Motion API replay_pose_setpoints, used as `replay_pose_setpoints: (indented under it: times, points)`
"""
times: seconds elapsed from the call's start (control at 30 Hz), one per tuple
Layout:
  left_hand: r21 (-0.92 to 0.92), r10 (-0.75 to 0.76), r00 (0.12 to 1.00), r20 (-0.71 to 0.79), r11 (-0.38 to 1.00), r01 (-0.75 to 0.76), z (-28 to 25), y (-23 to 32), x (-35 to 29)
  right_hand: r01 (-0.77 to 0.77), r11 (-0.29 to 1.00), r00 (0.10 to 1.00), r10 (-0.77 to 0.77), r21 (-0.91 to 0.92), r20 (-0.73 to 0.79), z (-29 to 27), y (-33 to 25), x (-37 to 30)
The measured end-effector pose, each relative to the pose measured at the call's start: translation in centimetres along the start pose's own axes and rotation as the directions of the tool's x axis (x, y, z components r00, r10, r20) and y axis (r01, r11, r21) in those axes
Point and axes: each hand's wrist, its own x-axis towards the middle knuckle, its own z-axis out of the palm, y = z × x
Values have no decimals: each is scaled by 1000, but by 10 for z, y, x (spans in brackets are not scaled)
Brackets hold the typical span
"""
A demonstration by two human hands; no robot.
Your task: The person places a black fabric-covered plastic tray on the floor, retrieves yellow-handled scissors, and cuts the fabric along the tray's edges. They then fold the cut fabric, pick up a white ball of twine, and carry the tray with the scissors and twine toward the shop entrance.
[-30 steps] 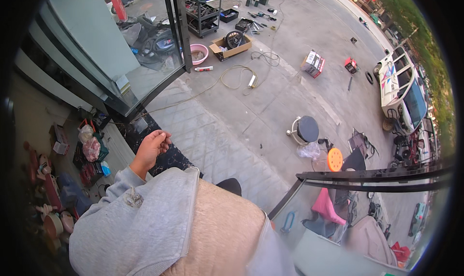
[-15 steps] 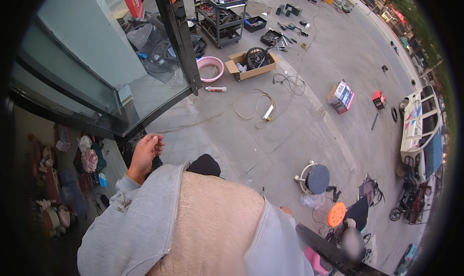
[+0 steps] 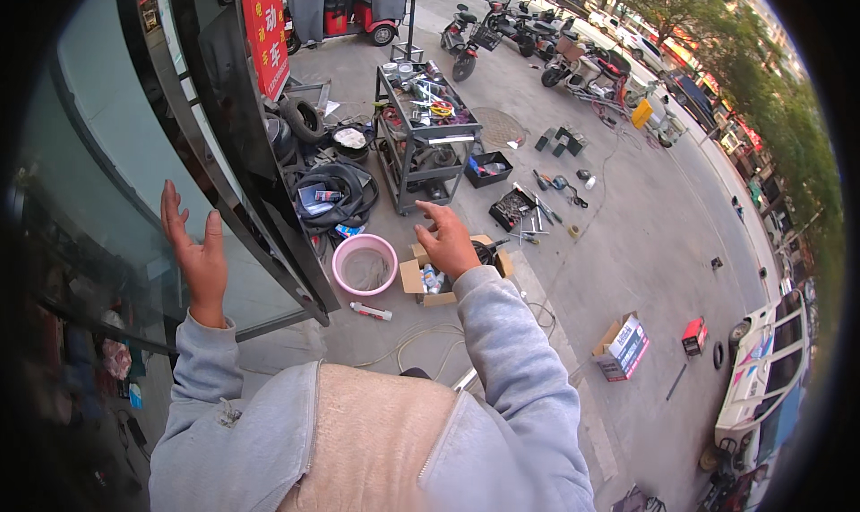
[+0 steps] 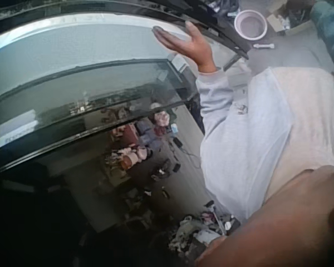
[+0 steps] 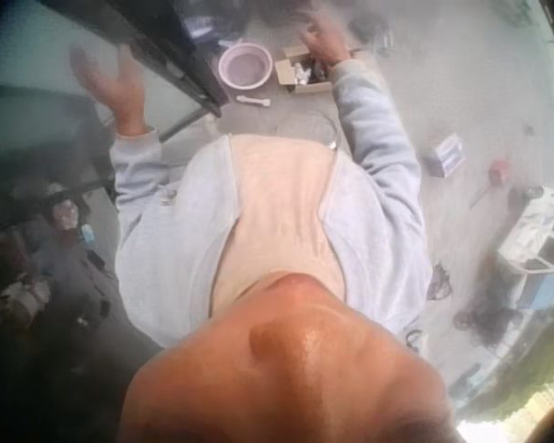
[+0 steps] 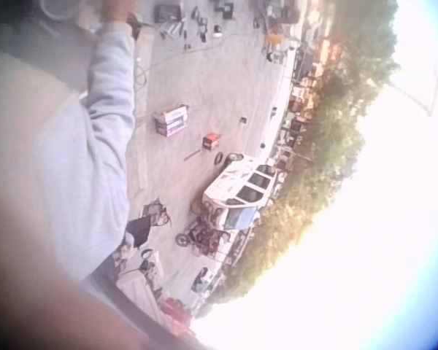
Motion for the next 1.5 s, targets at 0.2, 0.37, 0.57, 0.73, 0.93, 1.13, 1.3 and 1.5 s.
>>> replay_pose_setpoints:
  times: [0.2, 0.37, 0.57, 0.73, 0.93, 1.13, 1.3, 1.5]
  points:
    - [-127, -307, 825, -475, 951, 281, 76, -22, 69, -62, 940, 989, 102, -336, 103, -21, 202, 219]
    - [66, -249, 546, -800, 868, 493, 74, -21, 68, -274, 821, 946, 323, -501, 13, 21, 419, 415]
    - [64, -109, 362, -926, 898, 435, 86, -29, 97, -180, 829, 979, 203, -530, -16, 85, 574, 548]
    - [102, -73, 332, -940, 871, 481, 80, -17, 106, -225, 793, 971, 229, -567, -66, 106, 631, 613]
    - [102, -84, 303, -949, 830, 549, 78, 10, 103, -120, 672, 980, 196, -730, 19, 112, 659, 650]
    - [182, -14, 366, -931, 850, 495, 76, 13, 85, -182, 538, 982, 145, -823, -122, 87, 622, 620]
    - [23, -127, 460, -879, 952, 306, 100, 6, 82, -158, 929, 962, 68, -334, -264, 101, 571, 510]
    - [-54, -342, 682, -647, 912, 407, 104, 26, 80, -74, 946, 926, 182, -314, 331, 182, 453, 253]
